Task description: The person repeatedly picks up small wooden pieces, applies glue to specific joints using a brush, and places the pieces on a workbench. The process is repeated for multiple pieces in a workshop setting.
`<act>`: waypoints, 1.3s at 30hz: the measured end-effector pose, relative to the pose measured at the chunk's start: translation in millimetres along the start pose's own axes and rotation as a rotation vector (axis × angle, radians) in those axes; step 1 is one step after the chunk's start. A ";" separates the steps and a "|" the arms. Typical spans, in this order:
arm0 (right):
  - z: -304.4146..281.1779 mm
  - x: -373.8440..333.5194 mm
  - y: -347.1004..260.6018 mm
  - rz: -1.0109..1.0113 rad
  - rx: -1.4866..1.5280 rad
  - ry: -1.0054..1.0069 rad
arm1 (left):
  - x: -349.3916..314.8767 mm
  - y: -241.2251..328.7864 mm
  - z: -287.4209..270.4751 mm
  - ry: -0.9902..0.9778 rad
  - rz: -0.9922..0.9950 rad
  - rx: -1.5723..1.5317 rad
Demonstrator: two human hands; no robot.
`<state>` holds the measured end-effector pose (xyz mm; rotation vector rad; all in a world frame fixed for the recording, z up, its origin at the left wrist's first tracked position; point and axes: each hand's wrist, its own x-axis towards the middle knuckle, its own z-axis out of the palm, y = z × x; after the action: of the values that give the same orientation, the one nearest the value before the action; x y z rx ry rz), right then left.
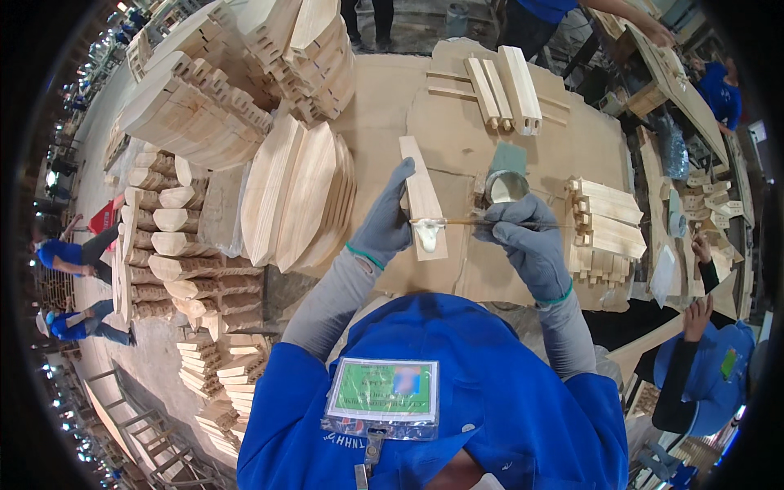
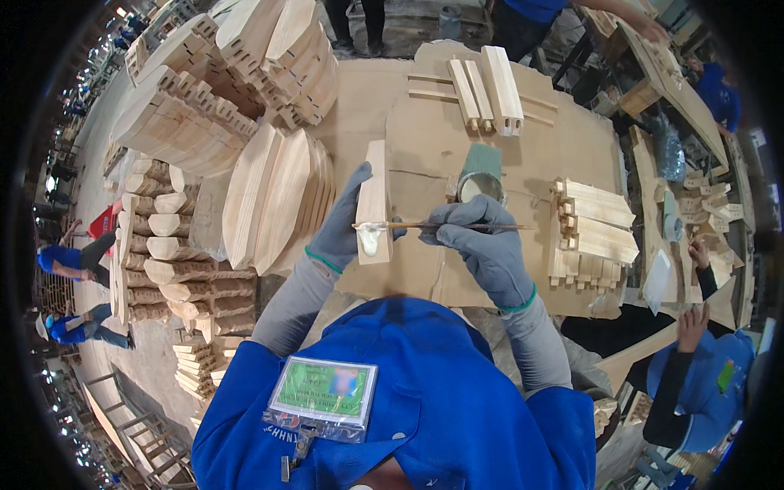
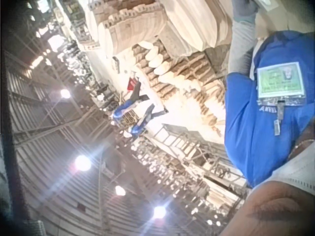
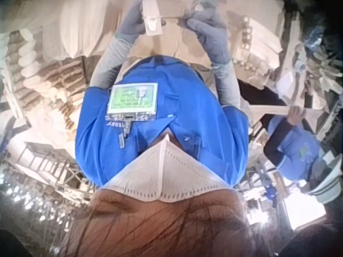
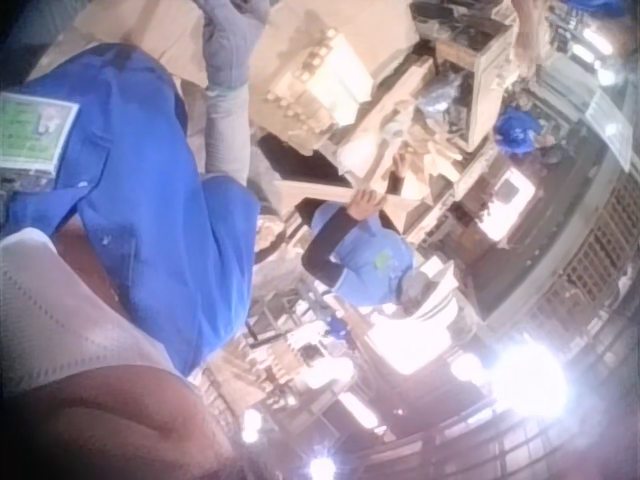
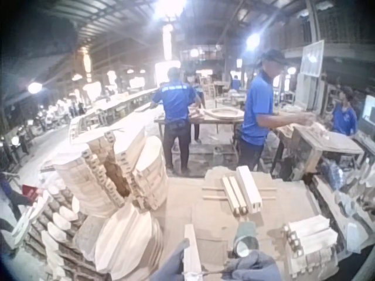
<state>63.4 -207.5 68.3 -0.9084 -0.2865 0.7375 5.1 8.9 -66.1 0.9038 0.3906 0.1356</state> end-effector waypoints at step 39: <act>22.5 -23.7 -52.5 -0.123 -0.437 0.102 | -10.7 29.7 34.9 -0.023 -0.338 -0.344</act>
<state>58.6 -230.8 125.4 -1.3256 -0.4186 0.5196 10.1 -1.5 -20.5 0.4912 0.4766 -0.1160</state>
